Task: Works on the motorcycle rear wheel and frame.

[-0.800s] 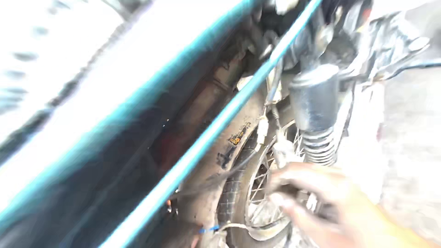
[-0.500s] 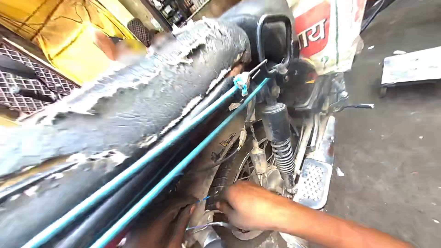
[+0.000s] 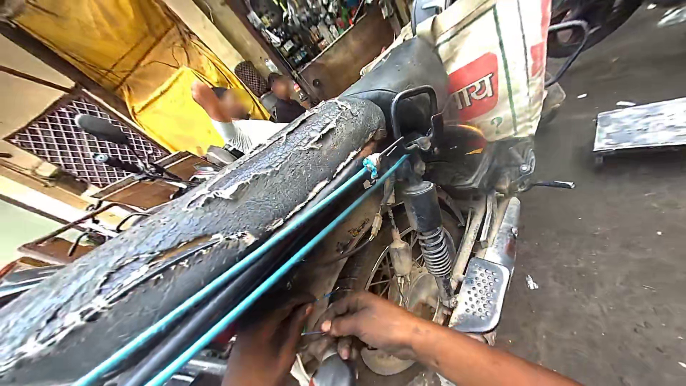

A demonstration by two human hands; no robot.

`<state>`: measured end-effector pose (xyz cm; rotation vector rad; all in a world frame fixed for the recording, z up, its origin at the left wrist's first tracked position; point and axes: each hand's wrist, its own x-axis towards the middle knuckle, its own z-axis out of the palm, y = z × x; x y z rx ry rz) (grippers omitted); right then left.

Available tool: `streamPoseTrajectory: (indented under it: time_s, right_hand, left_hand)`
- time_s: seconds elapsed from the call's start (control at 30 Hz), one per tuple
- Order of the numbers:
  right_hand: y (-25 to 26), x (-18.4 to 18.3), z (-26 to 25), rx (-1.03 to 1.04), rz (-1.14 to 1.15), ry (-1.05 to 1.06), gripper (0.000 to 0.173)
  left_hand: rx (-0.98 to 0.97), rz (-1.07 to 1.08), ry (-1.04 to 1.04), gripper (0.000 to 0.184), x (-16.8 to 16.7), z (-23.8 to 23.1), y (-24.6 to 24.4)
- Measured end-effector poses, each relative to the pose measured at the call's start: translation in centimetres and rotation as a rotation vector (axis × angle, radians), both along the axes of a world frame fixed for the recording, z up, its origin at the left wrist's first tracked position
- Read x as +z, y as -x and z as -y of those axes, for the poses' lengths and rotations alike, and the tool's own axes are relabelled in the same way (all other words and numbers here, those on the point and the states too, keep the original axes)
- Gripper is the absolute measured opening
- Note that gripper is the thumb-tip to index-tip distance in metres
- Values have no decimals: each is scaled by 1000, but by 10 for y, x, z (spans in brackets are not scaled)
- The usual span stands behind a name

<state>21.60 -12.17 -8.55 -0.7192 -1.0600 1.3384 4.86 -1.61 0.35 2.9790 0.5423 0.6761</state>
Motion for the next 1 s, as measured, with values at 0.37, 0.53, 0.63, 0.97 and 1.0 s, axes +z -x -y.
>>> streamPoseTrajectory:
  time_s: [0.37,0.53,0.63,0.97,1.0]
  right_hand:
    - [26,-5,-2,-600,-184,-87,22]
    - [24,0,-5,-540,-216,-94,16]
    - [23,-1,-9,-571,-164,-138,16]
    - [25,-2,-16,-643,-89,-220,15]
    - [26,-1,-17,-658,-81,-233,15]
  left_hand:
    - [27,40,39,26,-2,1,0]
    - [18,78,61,25,-4,3,-2]
    - [28,88,95,23,-3,6,-3]
    - [10,85,49,20,-1,8,1]
    - [11,85,56,20,1,10,2]
